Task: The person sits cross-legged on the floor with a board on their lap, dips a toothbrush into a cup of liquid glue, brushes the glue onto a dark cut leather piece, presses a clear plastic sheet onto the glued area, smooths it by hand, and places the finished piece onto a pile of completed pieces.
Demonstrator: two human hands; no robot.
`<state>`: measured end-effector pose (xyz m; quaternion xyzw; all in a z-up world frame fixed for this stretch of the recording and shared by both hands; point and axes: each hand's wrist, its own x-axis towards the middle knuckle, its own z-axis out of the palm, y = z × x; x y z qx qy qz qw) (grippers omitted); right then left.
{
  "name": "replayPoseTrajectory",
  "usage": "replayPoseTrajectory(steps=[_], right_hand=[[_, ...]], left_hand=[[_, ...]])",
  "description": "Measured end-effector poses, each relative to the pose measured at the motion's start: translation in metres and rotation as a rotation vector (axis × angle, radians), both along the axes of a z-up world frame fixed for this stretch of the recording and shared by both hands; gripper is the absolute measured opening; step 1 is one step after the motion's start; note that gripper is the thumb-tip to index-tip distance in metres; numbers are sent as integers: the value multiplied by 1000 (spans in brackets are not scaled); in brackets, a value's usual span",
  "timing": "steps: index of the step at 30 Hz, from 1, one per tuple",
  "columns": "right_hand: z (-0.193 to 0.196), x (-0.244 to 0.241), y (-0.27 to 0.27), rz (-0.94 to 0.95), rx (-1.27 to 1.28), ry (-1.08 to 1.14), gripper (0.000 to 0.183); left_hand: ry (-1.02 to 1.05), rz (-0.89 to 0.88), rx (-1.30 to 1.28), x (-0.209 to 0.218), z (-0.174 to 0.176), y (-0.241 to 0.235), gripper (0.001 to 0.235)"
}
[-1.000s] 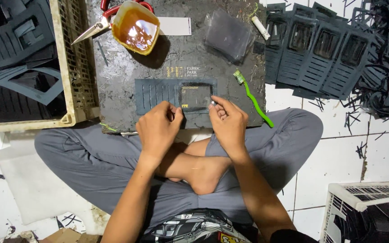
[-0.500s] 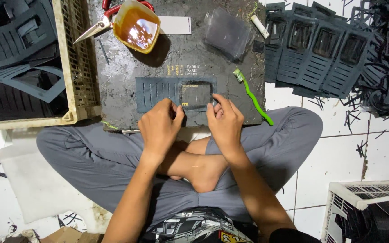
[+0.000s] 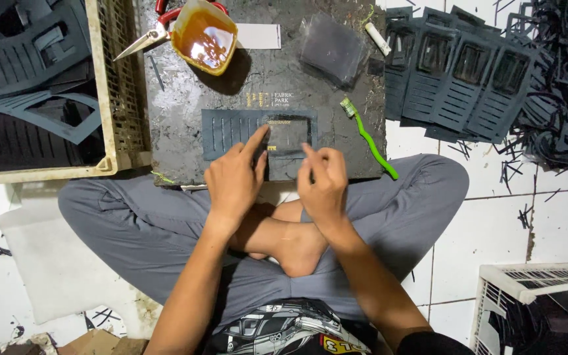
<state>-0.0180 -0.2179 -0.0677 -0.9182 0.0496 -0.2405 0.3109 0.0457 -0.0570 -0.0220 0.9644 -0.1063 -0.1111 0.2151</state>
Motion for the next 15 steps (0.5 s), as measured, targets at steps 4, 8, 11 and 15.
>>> replayPoseTrajectory(steps=[4,8,11,15], right_hand=[[-10,-3,5,129,-225,-12,26],[-9,-9,-12,66,-229,38,31],[-4,-10,-17,-4,-251,9,29],[-4,-3,-3,61,-212,-93,36]], left_hand=[[-6,-70,99,1,-13,1,45],[32,-66,130,4,-16,2,44],[39,-70,116,5,-17,4,45],[156,-112,126,13,-6,5,59]])
